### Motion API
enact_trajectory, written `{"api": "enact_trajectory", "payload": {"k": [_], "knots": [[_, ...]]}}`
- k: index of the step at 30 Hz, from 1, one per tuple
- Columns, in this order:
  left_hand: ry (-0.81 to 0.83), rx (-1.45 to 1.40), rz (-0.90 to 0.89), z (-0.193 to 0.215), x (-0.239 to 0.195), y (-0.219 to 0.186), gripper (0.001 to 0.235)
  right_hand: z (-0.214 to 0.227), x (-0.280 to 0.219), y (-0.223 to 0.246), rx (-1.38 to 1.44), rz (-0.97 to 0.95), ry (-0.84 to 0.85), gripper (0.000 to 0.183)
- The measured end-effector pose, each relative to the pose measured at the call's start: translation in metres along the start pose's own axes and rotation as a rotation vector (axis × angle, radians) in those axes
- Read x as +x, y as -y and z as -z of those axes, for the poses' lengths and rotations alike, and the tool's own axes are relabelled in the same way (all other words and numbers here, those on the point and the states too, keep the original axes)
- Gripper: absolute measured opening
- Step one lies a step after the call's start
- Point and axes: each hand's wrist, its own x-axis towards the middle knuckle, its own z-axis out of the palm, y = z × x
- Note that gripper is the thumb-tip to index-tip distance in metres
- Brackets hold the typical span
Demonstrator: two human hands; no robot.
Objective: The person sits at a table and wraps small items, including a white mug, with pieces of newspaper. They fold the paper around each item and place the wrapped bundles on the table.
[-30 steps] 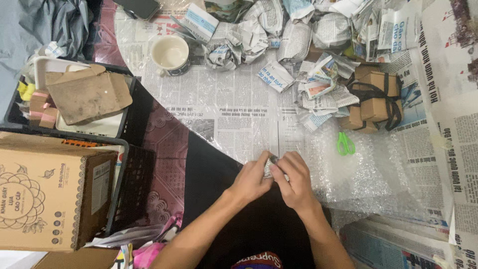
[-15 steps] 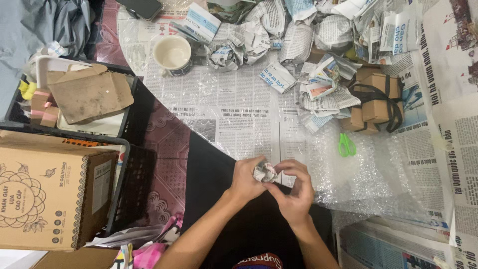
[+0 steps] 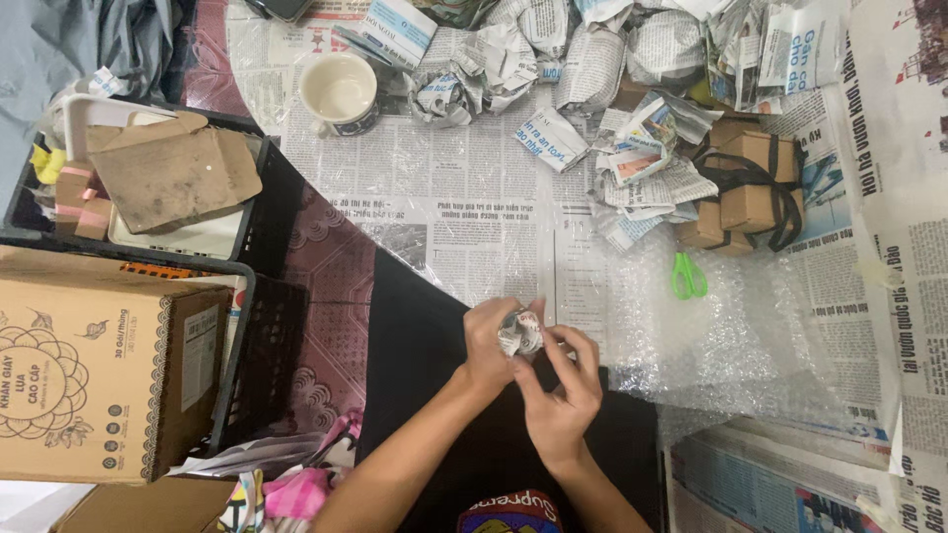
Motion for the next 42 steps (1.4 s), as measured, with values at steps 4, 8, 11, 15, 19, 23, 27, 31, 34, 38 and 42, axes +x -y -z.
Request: {"api": "enact_trajectory", "payload": {"k": [4,8,11,15,19,23,27,31,34,38,42], "knots": [[-0.103,0.088,-0.089,-0.001,0.008,-0.001,0.034,-0.011,0.003,-0.002,0.219,-0.26,-0.008,0.036],[-0.075,0.103,-0.134,0.003,0.01,-0.003,0.029,-0.014,-0.005,-0.02,0.84,-0.692,-0.038,0.023],[-0.039,0.145,-0.151,0.007,0.013,-0.005,0.025,-0.014,-0.006,-0.039,0.93,-0.754,-0.094,0.018],[0.057,0.144,-0.116,0.011,0.012,-0.01,0.02,-0.01,0.0,-0.053,0.764,-0.624,-0.004,0.016],[0.115,0.167,-0.133,0.013,0.012,-0.006,0.022,-0.008,0.005,-0.047,0.617,-0.534,0.018,0.013],[0.165,0.08,-0.106,0.012,0.014,0.007,0.033,-0.009,0.011,-0.035,0.115,-0.266,0.012,0.02],[0.207,0.059,0.027,0.004,0.017,0.022,0.037,-0.013,0.03,-0.026,-0.159,0.045,0.03,0.03],[0.255,0.083,0.143,-0.004,0.03,0.046,0.02,-0.02,0.047,-0.016,-0.308,0.175,0.148,0.046],[0.38,0.099,0.351,-0.01,0.037,0.064,0.022,-0.028,0.066,-0.018,-0.33,0.201,0.209,0.046],[0.338,0.065,0.313,-0.016,0.045,0.081,0.02,-0.034,0.093,-0.028,-0.267,0.19,0.244,0.041],[0.316,0.024,0.273,-0.017,0.065,0.093,0.035,-0.036,0.121,-0.037,-0.235,0.279,0.292,0.04]]}}
